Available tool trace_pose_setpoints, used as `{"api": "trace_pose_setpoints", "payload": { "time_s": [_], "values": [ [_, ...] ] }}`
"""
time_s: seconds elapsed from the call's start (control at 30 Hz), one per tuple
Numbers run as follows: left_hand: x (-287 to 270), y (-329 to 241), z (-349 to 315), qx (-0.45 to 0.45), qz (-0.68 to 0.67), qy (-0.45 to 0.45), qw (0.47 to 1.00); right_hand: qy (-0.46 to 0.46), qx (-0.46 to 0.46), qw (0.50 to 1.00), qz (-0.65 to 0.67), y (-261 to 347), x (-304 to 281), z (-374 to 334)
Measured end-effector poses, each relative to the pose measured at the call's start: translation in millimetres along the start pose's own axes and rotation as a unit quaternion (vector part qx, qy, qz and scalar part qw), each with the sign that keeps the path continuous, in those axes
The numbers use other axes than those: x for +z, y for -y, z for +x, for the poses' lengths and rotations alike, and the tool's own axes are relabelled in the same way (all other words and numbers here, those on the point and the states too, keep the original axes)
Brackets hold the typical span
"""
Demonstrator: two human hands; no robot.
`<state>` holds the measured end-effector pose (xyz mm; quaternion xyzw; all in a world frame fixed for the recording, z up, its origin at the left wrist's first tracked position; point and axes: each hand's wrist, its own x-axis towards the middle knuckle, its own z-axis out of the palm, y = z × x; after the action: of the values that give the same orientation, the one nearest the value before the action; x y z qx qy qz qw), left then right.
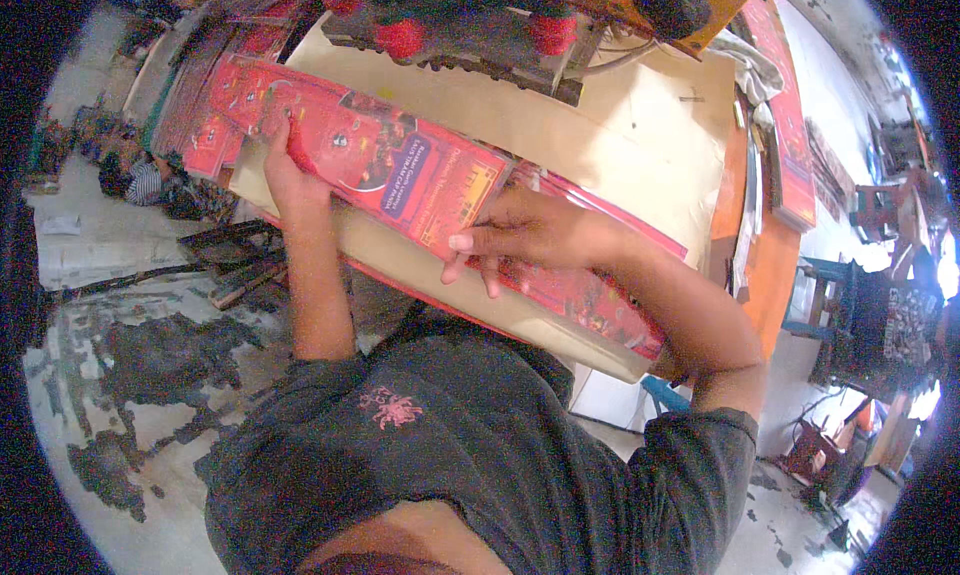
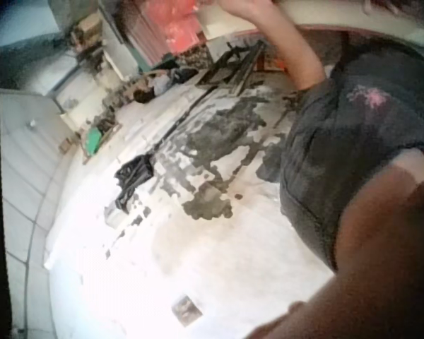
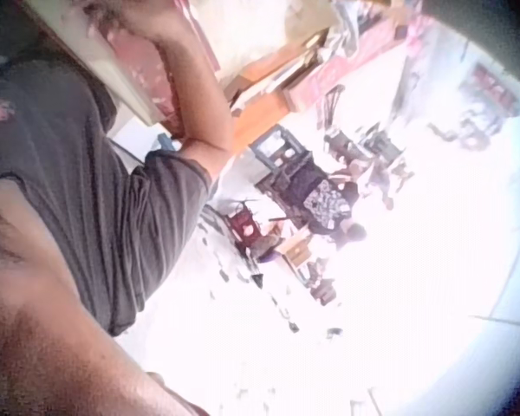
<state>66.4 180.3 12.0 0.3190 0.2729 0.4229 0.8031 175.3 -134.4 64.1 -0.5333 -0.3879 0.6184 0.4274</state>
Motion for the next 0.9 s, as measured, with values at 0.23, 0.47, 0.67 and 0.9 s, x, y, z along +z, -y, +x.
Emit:
{"api": "trace_pose_setpoints", "payload": {
  "time_s": [0.23,0.47,0.67,0.9],
  "values": [
    [23,16,-66,-0.027,-0.025,0.024,0.999,-0.032,-0.009,0.999,0.033,-5,-1,8],
    [20,33,-85,-0.062,-0.083,0.099,0.99,-0.029,-0.006,1.0,0.002,-9,-3,8],
    [25,32,-85,-0.057,-0.062,0.088,0.993,-0.016,-0.023,0.999,0.044,-5,-1,6],
    [26,36,-84,-0.05,-0.065,0.101,0.991,-0.031,-0.028,0.998,0.037,-13,-3,10]
  ]
}}
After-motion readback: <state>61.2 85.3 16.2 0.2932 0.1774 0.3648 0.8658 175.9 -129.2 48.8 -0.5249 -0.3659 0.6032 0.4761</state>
